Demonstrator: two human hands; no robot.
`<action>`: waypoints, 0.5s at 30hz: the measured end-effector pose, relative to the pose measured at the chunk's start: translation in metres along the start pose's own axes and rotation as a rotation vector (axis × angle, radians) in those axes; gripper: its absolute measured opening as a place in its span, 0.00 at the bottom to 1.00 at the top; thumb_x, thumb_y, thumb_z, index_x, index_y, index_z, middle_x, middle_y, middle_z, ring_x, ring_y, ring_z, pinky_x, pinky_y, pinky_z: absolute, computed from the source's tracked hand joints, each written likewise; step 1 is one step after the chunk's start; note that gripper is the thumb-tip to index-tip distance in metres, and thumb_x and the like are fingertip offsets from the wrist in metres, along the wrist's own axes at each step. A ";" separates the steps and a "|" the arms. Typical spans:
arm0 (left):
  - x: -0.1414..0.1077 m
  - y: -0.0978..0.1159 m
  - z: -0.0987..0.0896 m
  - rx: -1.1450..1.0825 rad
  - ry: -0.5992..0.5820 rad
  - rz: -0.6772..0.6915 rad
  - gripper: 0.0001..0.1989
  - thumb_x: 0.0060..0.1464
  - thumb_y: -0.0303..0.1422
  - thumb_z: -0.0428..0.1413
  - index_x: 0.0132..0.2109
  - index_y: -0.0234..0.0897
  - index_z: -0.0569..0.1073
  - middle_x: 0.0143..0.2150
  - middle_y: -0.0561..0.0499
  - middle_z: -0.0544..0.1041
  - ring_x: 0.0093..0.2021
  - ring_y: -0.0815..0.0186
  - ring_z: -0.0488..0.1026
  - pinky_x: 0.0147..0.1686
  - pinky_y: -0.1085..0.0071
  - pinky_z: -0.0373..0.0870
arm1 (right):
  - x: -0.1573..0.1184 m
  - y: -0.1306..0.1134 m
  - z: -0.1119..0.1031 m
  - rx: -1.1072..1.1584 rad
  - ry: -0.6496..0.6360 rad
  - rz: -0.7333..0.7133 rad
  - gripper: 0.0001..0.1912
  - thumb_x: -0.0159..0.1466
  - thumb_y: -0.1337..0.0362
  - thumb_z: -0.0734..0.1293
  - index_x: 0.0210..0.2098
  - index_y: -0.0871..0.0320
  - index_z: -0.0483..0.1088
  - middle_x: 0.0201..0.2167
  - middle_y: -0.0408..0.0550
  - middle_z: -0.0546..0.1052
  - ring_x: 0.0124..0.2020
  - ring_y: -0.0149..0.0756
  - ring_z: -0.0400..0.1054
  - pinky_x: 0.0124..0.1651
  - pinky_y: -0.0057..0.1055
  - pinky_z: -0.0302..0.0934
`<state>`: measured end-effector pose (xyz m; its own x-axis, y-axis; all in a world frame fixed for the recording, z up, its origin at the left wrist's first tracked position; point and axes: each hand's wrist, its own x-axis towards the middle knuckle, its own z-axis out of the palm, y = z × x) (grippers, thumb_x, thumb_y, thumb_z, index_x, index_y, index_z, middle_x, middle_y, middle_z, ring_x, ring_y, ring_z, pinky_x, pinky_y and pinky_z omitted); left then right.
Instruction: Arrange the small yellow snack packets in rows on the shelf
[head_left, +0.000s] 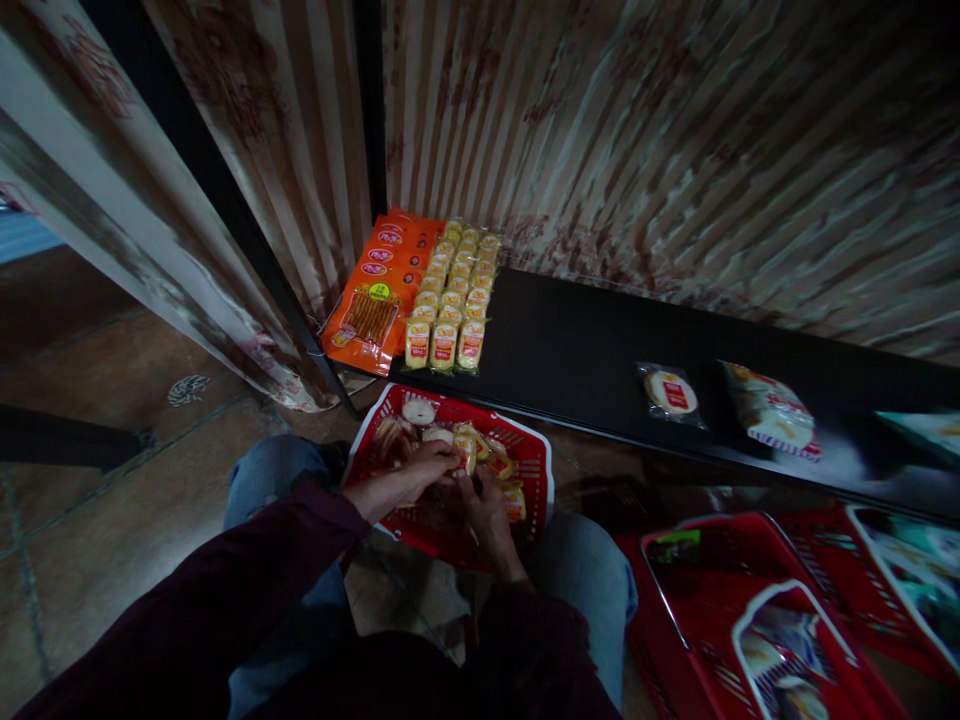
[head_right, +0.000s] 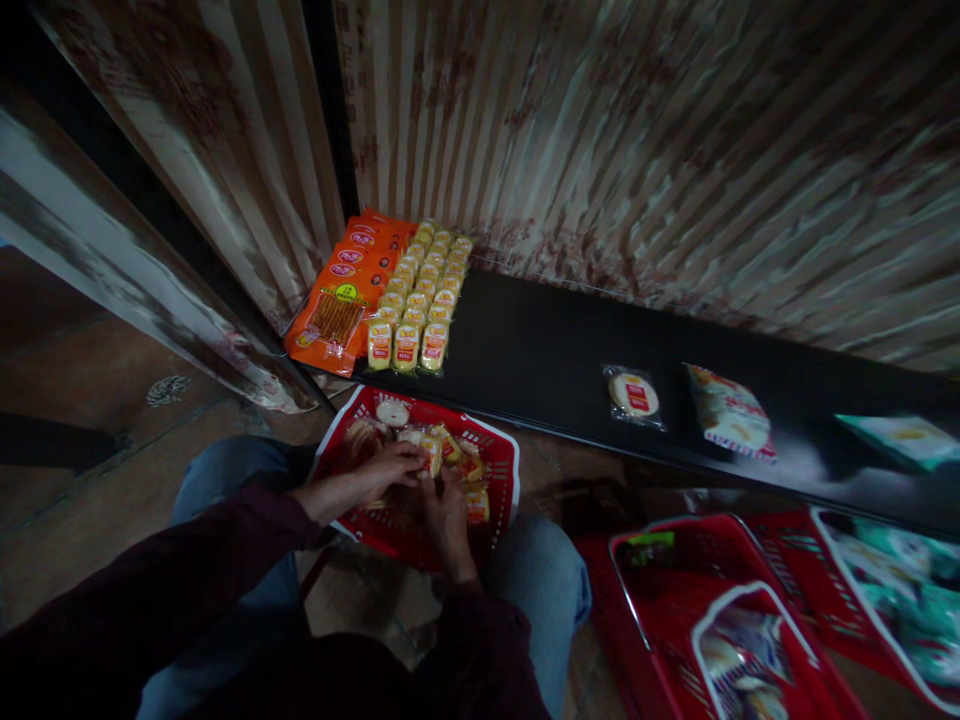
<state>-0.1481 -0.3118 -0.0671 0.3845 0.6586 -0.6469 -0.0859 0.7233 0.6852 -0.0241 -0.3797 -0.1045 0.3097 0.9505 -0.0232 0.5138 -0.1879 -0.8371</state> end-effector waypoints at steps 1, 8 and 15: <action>0.001 0.000 0.000 0.028 -0.001 0.005 0.06 0.48 0.28 0.62 0.34 0.33 0.73 0.35 0.49 0.74 0.33 0.70 0.72 0.33 0.74 0.70 | 0.000 0.002 0.001 0.014 -0.003 0.011 0.20 0.62 0.52 0.61 0.41 0.60 0.74 0.37 0.54 0.79 0.40 0.44 0.71 0.45 0.40 0.65; 0.009 -0.002 -0.001 0.272 0.106 0.127 0.05 0.48 0.23 0.56 0.31 0.36 0.68 0.29 0.56 0.69 0.25 0.75 0.66 0.25 0.80 0.64 | 0.000 0.012 0.007 0.037 0.017 0.079 0.25 0.62 0.53 0.58 0.50 0.63 0.71 0.47 0.60 0.76 0.50 0.49 0.69 0.53 0.46 0.62; 0.011 -0.002 -0.003 0.342 0.120 0.131 0.07 0.53 0.30 0.54 0.41 0.37 0.69 0.36 0.52 0.73 0.27 0.73 0.68 0.27 0.78 0.66 | 0.000 0.007 0.006 0.081 -0.061 0.184 0.28 0.61 0.52 0.58 0.53 0.63 0.71 0.53 0.59 0.74 0.56 0.47 0.66 0.60 0.42 0.57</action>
<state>-0.1462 -0.3049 -0.0764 0.2782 0.7749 -0.5675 0.1925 0.5338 0.8234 -0.0252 -0.3799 -0.1133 0.3421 0.9158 -0.2103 0.3861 -0.3410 -0.8571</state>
